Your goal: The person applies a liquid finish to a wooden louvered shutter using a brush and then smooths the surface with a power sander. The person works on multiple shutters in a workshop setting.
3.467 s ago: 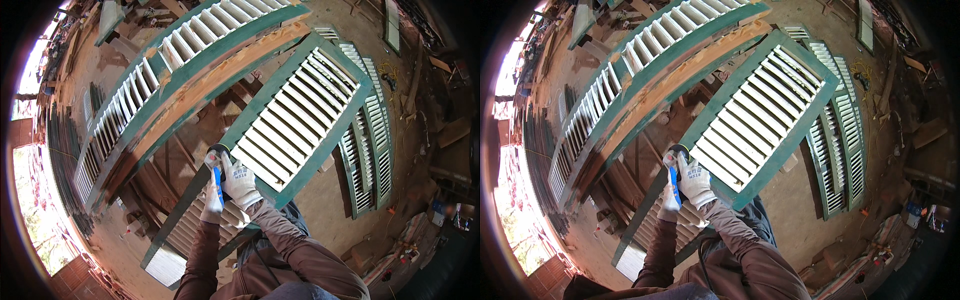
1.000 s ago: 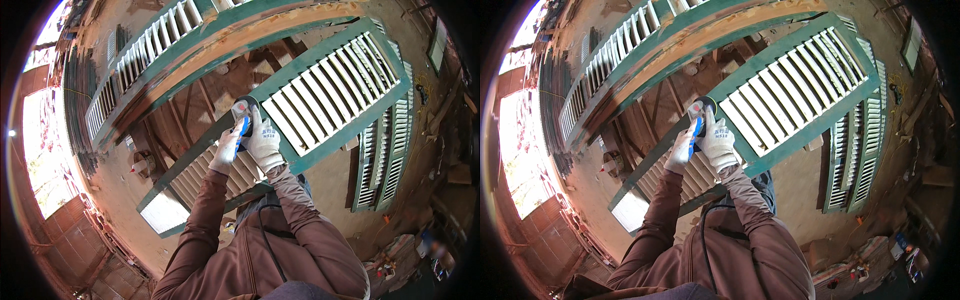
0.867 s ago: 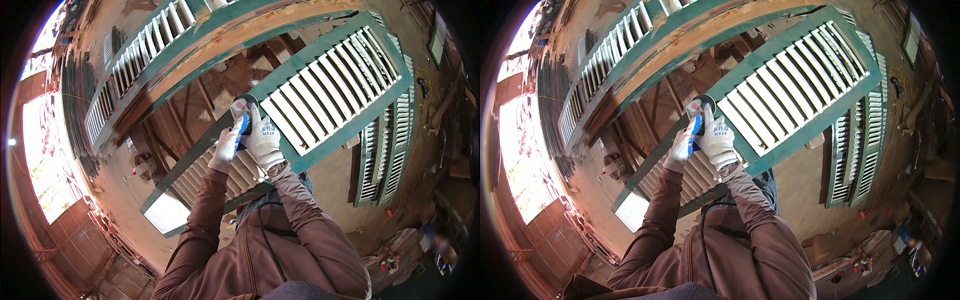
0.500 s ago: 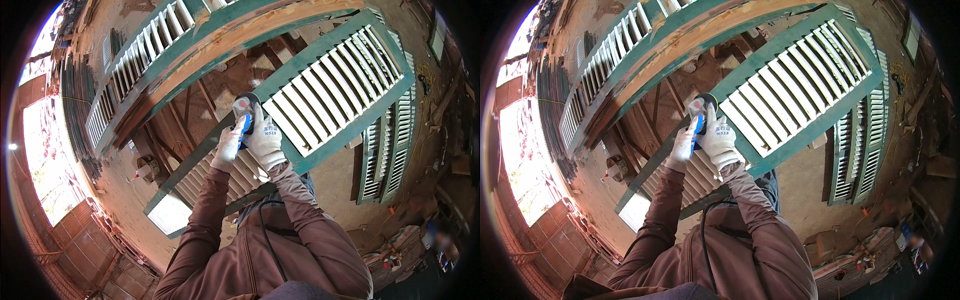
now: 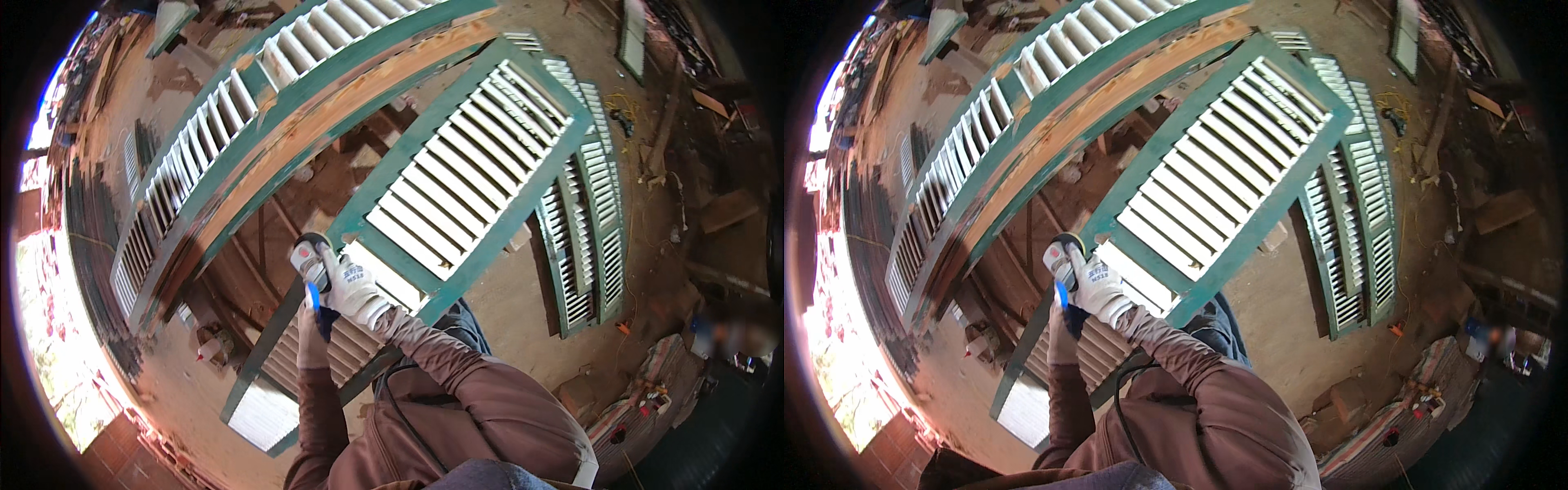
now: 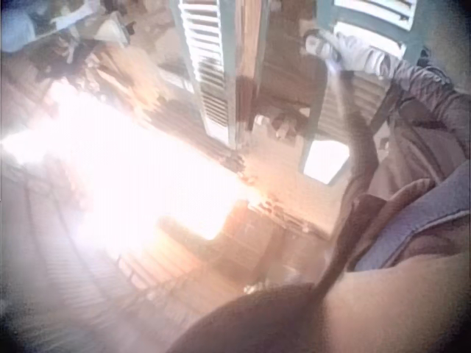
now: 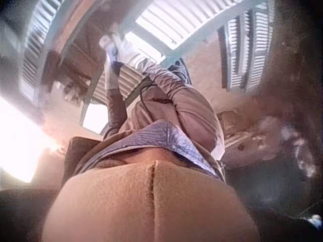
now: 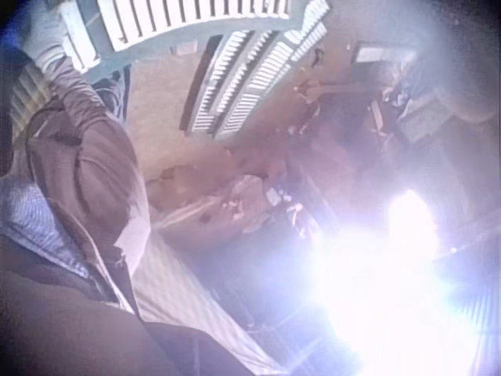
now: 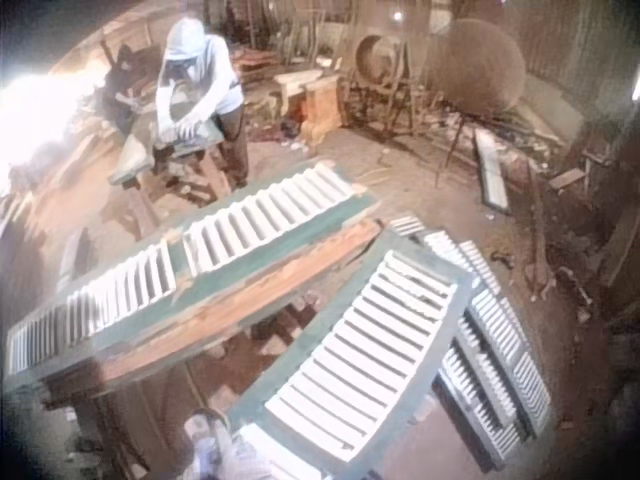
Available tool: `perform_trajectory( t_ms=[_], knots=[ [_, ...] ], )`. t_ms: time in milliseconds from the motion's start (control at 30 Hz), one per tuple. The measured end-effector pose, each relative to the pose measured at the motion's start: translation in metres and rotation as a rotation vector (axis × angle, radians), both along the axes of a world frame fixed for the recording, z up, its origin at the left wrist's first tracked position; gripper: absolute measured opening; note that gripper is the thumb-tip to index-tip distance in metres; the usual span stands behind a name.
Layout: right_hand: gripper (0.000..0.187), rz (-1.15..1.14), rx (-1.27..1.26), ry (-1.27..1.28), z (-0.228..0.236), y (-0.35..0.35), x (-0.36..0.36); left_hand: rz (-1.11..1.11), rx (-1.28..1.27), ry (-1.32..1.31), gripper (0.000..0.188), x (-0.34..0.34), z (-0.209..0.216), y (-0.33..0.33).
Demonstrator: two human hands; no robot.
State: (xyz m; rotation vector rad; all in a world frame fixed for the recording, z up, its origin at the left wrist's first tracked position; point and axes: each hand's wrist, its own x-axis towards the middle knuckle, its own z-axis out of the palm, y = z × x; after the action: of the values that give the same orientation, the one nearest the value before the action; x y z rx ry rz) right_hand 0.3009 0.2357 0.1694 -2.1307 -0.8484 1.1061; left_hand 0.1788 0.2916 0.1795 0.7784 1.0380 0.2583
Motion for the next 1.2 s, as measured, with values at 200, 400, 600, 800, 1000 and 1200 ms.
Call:
perform_trajectory(
  t_ms=[200, 400, 600, 800, 1000, 1200],
  knots=[
    [0.112, -0.172, 0.335, 0.042, 0.007, -0.018, -0.028, -0.171, -0.066, -0.02, 0.054, -0.118, -0.059, -0.08],
    [0.118, -0.405, 0.487, 0.202, 0.017, -0.068, -0.061, -0.183, -0.146, -0.158, 0.05, -0.155, -0.033, -0.161],
    [0.113, -0.574, 0.602, 0.228, 0.04, -0.147, -0.118, -0.329, -0.09, -0.204, 0.044, -0.198, -0.013, -0.215],
    [0.113, -0.673, 0.602, 0.144, 0.062, -0.222, -0.142, -0.545, -0.055, -0.174, 0.042, -0.208, 0.027, -0.263],
    [0.111, -0.757, 0.695, 0.13, 0.058, -0.299, -0.15, -0.668, -0.182, -0.286, 0.046, -0.211, 0.004, -0.308],
    [0.106, -0.799, 0.79, 0.185, 0.051, -0.333, -0.132, -0.658, -0.055, -0.332, 0.047, -0.194, 0.04, -0.345]
  ],
)
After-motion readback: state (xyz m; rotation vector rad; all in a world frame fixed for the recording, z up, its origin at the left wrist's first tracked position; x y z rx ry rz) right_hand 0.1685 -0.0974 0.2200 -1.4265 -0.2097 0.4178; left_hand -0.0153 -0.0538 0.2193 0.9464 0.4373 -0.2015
